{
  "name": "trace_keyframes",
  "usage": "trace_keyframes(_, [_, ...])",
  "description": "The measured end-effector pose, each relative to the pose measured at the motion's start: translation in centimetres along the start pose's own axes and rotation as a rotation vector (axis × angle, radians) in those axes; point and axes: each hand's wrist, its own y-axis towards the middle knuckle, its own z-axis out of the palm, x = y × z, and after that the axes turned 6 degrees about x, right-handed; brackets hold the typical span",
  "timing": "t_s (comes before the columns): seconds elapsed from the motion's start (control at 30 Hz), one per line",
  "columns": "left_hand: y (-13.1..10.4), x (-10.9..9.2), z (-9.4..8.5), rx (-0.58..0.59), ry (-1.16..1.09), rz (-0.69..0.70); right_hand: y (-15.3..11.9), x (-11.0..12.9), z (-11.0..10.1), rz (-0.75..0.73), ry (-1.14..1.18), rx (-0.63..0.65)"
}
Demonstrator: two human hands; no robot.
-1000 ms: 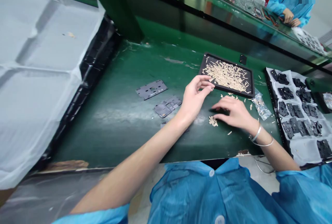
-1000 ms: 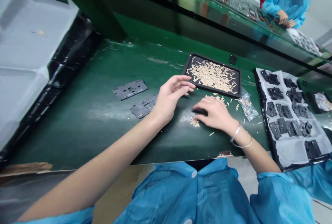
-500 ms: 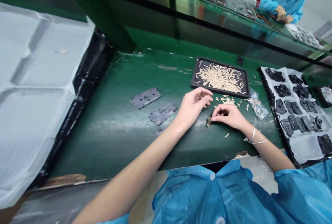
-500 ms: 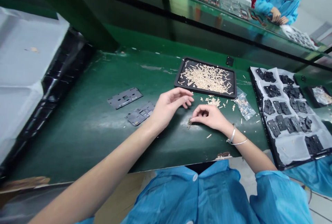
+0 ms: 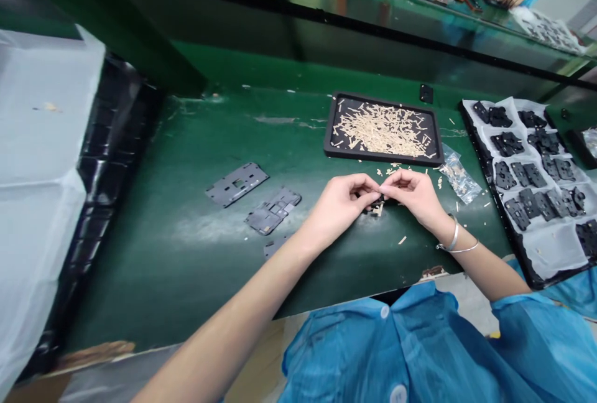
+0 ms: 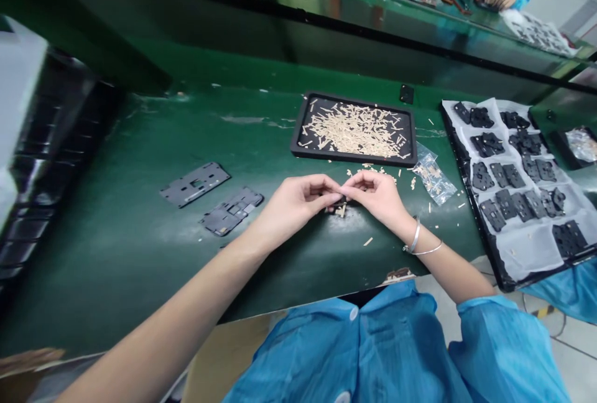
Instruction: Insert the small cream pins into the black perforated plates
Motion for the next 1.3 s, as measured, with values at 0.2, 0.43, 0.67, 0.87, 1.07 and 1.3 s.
trace_keyframes(0.2, [-0.2,-0.3,-0.3,0.008,-0.029,-0.042,-0.2,0.1,0.1,0.013,0.053,-0.013])
trace_keyframes(0.43, [-0.1,-0.1,-0.3,-0.009,-0.002,-0.050,-0.2,0.2,0.1,0.035,0.043,0.081])
trace_keyframes(0.67, [-0.2,-0.2,-0.8,0.017,0.001,-0.053,-0.2,0.2,0.3,0.070,0.054,0.082])
trace_keyframes(0.87, [0.0,-0.1,-1.5,0.054,0.010,-0.077,-0.3,0.2,0.4,0.091,0.059,0.074])
trace_keyframes(1.07, [-0.3,-0.1,-2.0,0.123,0.236,-0.055,-0.5,0.6,0.1,0.032,0.058,0.062])
trace_keyframes(1.3, [-0.2,0.5,-1.4,0.087,0.503,0.112,-0.4,0.9,-0.3,0.061,0.094,0.081])
